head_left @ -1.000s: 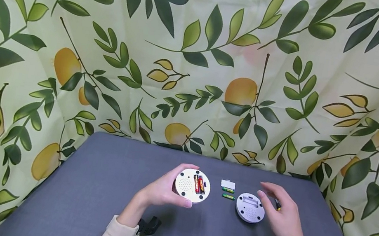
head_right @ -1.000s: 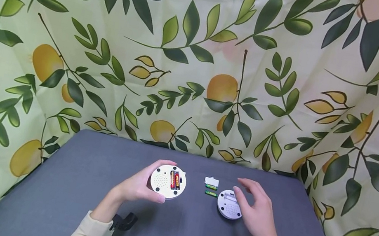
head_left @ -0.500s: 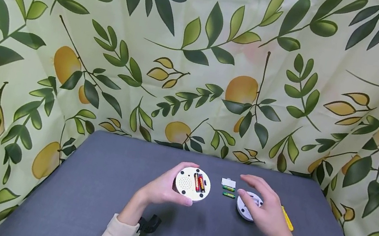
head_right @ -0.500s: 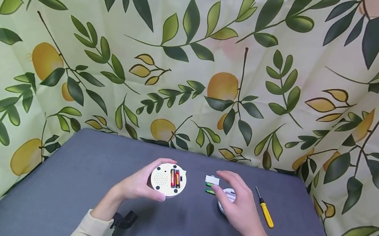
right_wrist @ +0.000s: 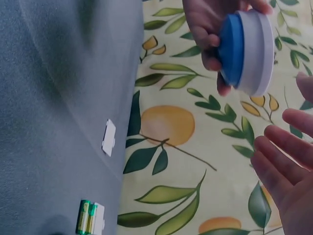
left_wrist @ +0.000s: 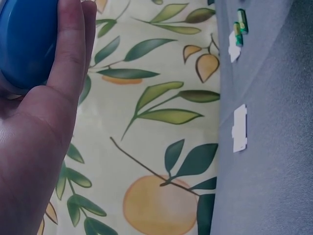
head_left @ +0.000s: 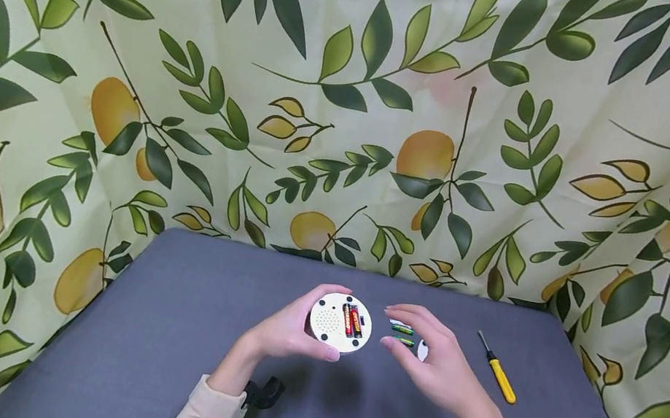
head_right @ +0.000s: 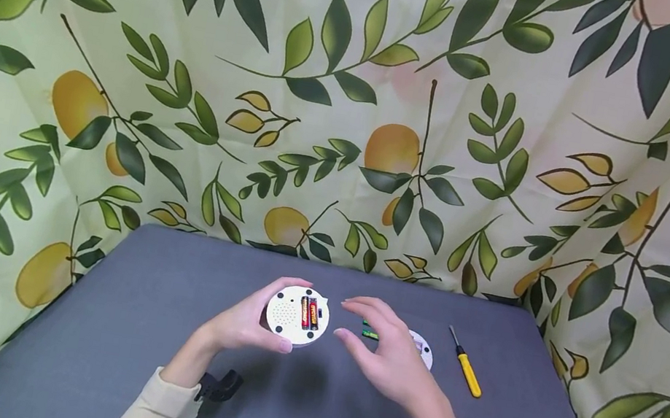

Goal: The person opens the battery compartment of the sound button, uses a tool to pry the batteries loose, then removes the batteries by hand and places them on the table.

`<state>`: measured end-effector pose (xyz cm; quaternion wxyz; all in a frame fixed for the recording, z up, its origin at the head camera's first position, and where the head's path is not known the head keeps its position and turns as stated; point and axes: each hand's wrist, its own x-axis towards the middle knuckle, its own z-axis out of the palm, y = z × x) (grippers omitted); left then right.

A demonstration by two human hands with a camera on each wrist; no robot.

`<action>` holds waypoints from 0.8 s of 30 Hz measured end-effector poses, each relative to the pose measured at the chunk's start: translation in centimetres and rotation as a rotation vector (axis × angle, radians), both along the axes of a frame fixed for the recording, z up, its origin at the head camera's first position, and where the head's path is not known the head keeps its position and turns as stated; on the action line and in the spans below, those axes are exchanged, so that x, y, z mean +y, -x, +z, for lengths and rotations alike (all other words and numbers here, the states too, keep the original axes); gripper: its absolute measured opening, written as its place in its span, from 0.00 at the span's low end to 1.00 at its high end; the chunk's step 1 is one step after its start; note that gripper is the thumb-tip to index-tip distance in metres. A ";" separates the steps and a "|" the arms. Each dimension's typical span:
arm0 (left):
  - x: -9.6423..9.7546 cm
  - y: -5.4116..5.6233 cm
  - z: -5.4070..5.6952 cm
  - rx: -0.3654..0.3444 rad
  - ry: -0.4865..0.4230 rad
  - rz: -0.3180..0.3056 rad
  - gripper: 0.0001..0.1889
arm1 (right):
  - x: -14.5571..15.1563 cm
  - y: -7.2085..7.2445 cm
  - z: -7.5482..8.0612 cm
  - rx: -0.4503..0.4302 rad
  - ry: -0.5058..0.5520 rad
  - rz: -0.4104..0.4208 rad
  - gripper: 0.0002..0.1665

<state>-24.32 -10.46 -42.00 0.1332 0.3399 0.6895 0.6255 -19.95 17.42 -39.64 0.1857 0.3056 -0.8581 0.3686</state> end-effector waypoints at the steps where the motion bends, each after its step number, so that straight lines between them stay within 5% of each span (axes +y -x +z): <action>1: 0.0 0.0 0.0 -0.002 -0.002 -0.006 0.47 | -0.2 0.0 0.1 -0.008 -0.007 0.006 0.23; 15: 0.0 0.0 0.2 -0.024 -0.028 -0.044 0.46 | -2.3 1.0 1.2 -0.065 -0.023 0.137 0.20; 24: 0.2 -0.1 0.0 -0.027 -0.027 -0.043 0.46 | -2.9 1.2 1.0 -0.058 -0.031 0.101 0.16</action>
